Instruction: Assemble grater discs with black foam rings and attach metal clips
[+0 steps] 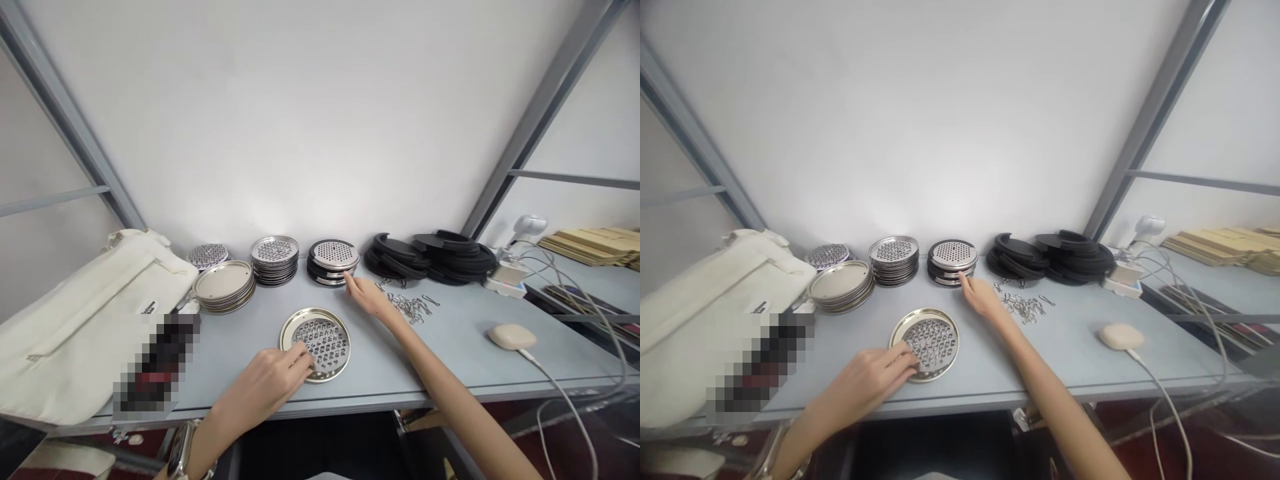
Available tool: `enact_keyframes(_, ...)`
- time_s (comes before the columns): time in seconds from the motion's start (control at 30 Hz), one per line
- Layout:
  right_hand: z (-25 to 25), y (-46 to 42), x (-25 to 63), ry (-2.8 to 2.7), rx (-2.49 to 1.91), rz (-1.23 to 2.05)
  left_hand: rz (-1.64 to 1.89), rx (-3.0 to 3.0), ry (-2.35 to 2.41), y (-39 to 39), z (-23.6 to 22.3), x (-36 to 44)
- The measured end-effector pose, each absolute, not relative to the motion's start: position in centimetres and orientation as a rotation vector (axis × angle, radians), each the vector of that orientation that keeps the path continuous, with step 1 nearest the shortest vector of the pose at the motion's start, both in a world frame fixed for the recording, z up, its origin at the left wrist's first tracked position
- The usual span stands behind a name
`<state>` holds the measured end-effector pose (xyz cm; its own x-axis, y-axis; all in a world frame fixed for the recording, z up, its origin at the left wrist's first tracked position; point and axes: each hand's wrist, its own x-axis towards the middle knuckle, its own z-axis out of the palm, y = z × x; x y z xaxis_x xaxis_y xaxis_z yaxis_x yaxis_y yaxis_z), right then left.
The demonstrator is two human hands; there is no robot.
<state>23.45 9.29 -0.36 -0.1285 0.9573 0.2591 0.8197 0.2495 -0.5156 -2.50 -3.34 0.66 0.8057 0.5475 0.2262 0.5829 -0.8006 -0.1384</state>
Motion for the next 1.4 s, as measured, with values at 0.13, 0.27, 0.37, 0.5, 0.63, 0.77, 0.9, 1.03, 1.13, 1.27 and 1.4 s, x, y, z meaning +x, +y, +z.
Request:
enact_keyframes(0.13,-1.5,5.6,20.5,-2.077,-1.436,0.325,-0.314,-2.81,-0.929,-2.9,-0.3,-3.3)
enact_keyframes(0.27,-2.6,2.9,18.8,-2.173,-1.266,0.191,-0.403,-2.859,-1.053,-2.5,-1.0,-3.7)
enact_keyframes(0.37,-2.9,2.3,18.9,-2.186,-1.254,0.212,-0.452,-2.889,-1.111,-2.4,-1.1,-3.8)
enact_keyframes(0.5,-2.9,2.1,19.6,-2.157,-1.245,0.284,-0.508,-2.909,-1.159,-2.1,-1.1,-4.1)
enact_keyframes(0.63,-3.2,2.0,19.9,-2.152,-1.214,0.326,-0.546,-2.879,-1.198,-1.8,-1.2,-4.7)
enact_keyframes(0.77,-3.5,2.0,20.1,-2.151,-1.18,0.359,-0.561,-2.849,-1.217,-1.5,-0.9,-5.2)
enact_keyframes(0.9,-3.6,2.1,20.1,-2.142,-1.167,0.382,-0.572,-2.845,-1.229,-1.4,-0.5,-5.8)
enact_keyframes(1.03,-3.5,2.0,20.1,-2.139,-1.179,0.384,-0.555,-2.833,-1.265,-1.3,0.0,-6.5)
enact_keyframes(1.13,-3.3,1.9,20.1,-2.144,-1.194,0.374,-0.565,-2.807,-1.283,-1.2,0.1,-6.9)
enact_keyframes(1.27,-3.2,1.9,20.0,-2.149,-1.194,0.355,-0.48,-2.798,-1.243,-1.1,0.1,-7.1)
enact_keyframes(1.4,-3.2,1.9,20.0,-2.16,-1.198,0.349,-0.339,-2.833,-1.171,-1.1,0.2,-7.1)
